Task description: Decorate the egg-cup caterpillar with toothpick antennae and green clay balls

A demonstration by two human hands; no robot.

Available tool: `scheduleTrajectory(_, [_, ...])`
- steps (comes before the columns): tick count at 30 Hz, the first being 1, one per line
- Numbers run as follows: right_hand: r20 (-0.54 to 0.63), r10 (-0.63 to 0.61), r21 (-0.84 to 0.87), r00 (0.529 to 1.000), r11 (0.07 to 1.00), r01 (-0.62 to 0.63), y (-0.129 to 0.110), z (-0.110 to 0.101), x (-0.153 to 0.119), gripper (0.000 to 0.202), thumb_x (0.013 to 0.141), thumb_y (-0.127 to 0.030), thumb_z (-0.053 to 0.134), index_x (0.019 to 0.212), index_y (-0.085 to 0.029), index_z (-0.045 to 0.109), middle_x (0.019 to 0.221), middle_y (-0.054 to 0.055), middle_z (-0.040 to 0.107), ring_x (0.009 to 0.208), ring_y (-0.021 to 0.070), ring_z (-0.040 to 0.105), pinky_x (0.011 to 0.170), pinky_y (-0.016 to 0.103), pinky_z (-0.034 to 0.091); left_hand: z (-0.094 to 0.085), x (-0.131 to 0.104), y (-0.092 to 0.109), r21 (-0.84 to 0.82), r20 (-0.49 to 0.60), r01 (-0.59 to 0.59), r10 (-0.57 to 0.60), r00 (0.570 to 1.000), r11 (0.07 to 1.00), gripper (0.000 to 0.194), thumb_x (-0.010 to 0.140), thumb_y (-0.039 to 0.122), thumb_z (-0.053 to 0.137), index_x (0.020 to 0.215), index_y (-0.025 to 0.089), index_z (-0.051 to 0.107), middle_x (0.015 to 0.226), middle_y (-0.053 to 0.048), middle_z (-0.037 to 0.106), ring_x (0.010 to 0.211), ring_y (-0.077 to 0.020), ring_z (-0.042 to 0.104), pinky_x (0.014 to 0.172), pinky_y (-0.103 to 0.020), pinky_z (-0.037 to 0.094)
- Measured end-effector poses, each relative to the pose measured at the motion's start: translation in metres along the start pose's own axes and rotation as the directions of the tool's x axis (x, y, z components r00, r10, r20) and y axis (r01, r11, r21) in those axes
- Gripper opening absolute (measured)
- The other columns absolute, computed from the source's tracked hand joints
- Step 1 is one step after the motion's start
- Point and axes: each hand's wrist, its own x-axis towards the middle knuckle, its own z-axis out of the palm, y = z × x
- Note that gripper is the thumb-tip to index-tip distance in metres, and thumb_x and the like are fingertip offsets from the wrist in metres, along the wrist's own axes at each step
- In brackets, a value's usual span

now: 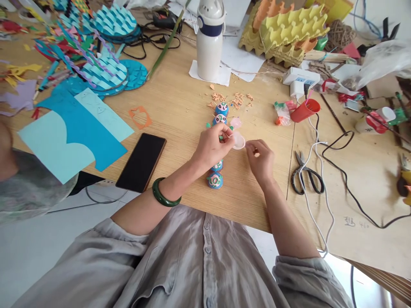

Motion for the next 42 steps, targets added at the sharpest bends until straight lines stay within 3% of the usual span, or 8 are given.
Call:
scheduleTrajectory(3, [-0.142, 0.223, 0.354, 0.964, 0.921, -0.161, -0.016, -0.019, -0.010, 0.013, 0.089, -0.032, 0.066, 0.092, -0.021, 0.071, 0.085, 0.002, 0.070, 0.066, 0.0132, 0.059, 0.062, 0.031, 0.053, 0.007, -0.001, -0.001, -0.003, 0.002, -0.002, 0.002, 1.000, 1.000, 0.006, 0.083, 0.018, 0.065, 0.080, 0.018, 0.059, 0.067, 0.003, 0.064, 0.058, -0.0085, 0.056, 0.058, -0.021, 0.045])
scheduleTrajectory(7, [-0.083, 0.261, 0.555, 0.962, 0.814, -0.173, -0.045, -0.033, -0.027, 0.017, 0.087, -0.037, 0.071, 0.097, -0.024, 0.069, 0.081, 0.001, 0.069, 0.061, 0.0119, 0.057, 0.055, 0.028, 0.054, 0.020, -0.004, 0.000, 0.028, 0.033, -0.058, 0.058, 0.998, 0.998, 0.005, 0.083, 0.015, 0.064, 0.082, 0.018, 0.061, 0.065, 0.004, 0.063, 0.056, -0.0082, 0.054, 0.060, -0.022, 0.044])
scheduleTrajectory(14, [-0.062, 0.217, 0.322, 0.974, 0.928, -0.187, -0.044, -0.022, -0.032, 0.012, 0.080, -0.031, 0.078, 0.083, -0.022, 0.070, 0.116, 0.006, 0.062, 0.104, 0.0187, 0.062, 0.070, 0.028, 0.059, 0.033, -0.010, -0.001, 0.007, 0.155, -0.120, 0.117, 0.981, 0.993, 0.009, 0.083, 0.008, 0.061, 0.086, 0.016, 0.064, 0.077, 0.000, 0.069, 0.070, -0.0113, 0.061, 0.064, -0.022, 0.045])
scheduleTrajectory(20, [0.091, 0.248, 0.549, 0.964, 0.796, -0.257, -0.034, -0.013, -0.028, 0.029, 0.081, -0.035, 0.075, 0.098, -0.025, 0.054, 0.083, -0.004, 0.061, 0.073, 0.0133, 0.062, 0.063, 0.029, 0.059, 0.032, -0.019, -0.001, -0.019, 0.197, -0.212, 0.212, 0.957, 0.977, 0.006, 0.089, 0.012, 0.059, 0.087, 0.017, 0.062, 0.079, 0.000, 0.071, 0.064, -0.0097, 0.060, 0.060, -0.020, 0.043])
scheduleTrajectory(30, [-0.089, 0.170, 0.154, 0.981, 0.976, -0.155, -0.028, 0.009, -0.012, 0.025, 0.075, -0.016, 0.061, 0.071, -0.024, 0.038, 0.064, -0.006, 0.038, 0.058, 0.0102, 0.033, 0.053, 0.027, 0.029, 0.043, -0.038, -0.010, 0.119, 0.177, -0.446, 0.423, 0.889, 0.887, 0.013, 0.091, 0.009, 0.048, 0.089, 0.018, 0.057, 0.084, -0.004, 0.069, 0.074, -0.0143, 0.063, 0.070, -0.025, 0.047])
scheduleTrajectory(33, [0.024, 0.274, 0.210, 0.961, 0.939, -0.273, -0.033, 0.007, -0.011, 0.029, 0.072, -0.017, 0.065, 0.066, -0.024, 0.038, 0.060, -0.007, 0.040, 0.055, 0.0088, 0.035, 0.049, 0.024, 0.031, 0.043, -0.037, -0.012, 0.057, 0.091, -0.354, 0.349, 0.933, 0.933, 0.012, 0.087, 0.007, 0.054, 0.087, 0.019, 0.057, 0.075, 0.001, 0.065, 0.067, -0.0111, 0.060, 0.065, -0.022, 0.046])
scheduleTrajectory(38, [0.518, 0.206, 0.429, 0.830, 0.777, -0.461, -0.035, -0.024, -0.006, 0.026, 0.078, -0.033, 0.071, 0.101, -0.022, 0.065, 0.093, 0.002, 0.070, 0.078, 0.0150, 0.065, 0.066, 0.031, 0.060, 0.028, -0.033, -0.008, -0.030, 0.006, -0.109, 0.109, 0.994, 0.994, 0.011, 0.082, 0.008, 0.061, 0.080, 0.019, 0.058, 0.068, 0.004, 0.063, 0.061, -0.0079, 0.058, 0.057, -0.018, 0.044])
scheduleTrajectory(42, [0.160, 0.199, 0.261, 0.967, 0.936, -0.236, -0.020, -0.028, 0.019, 0.020, 0.081, -0.028, 0.067, 0.100, -0.022, 0.071, 0.113, 0.005, 0.067, 0.080, 0.0140, 0.065, 0.064, 0.029, 0.063, 0.024, -0.034, -0.002, -0.242, 0.128, 0.133, -0.104, 0.986, 0.961, 0.005, 0.084, 0.015, 0.062, 0.082, 0.018, 0.058, 0.062, 0.007, 0.056, 0.042, -0.0054, 0.051, 0.041, -0.018, 0.036])
